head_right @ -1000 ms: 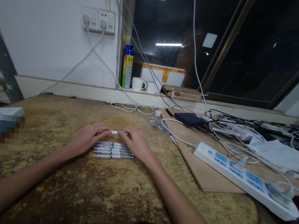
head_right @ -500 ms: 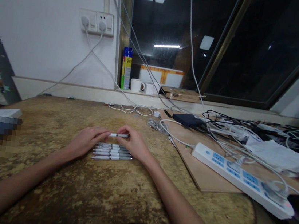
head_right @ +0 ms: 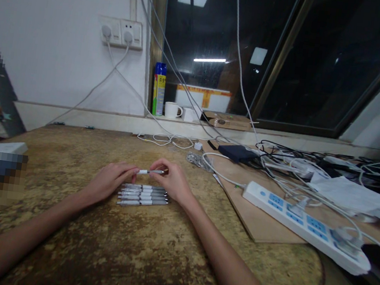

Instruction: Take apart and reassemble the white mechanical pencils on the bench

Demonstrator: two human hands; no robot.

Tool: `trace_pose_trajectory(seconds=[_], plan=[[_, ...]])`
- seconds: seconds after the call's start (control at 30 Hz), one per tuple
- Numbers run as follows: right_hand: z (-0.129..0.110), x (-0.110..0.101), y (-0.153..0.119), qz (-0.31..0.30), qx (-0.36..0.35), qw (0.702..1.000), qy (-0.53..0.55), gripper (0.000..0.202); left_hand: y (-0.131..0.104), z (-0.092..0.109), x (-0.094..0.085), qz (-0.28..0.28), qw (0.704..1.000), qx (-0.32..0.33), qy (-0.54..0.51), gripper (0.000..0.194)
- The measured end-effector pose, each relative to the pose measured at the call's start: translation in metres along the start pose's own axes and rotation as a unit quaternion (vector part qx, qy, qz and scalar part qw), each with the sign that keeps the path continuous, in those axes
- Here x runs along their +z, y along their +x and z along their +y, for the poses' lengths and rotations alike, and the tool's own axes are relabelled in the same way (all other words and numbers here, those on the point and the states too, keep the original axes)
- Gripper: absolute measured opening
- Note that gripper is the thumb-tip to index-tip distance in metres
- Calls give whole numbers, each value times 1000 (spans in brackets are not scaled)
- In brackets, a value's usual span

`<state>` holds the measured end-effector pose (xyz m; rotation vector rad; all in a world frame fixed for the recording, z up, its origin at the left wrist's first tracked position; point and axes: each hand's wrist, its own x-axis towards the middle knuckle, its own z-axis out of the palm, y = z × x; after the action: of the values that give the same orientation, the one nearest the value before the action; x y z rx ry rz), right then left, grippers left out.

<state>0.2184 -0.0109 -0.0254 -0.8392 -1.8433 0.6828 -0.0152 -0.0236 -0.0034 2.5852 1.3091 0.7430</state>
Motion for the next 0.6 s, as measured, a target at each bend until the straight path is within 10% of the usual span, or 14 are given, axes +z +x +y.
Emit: trace_pose_trajectory(seconds=[0.6], plan=[[-10, -2, 1, 18, -15, 998, 56, 13, 2, -1, -7, 4, 996, -6, -90, 47]])
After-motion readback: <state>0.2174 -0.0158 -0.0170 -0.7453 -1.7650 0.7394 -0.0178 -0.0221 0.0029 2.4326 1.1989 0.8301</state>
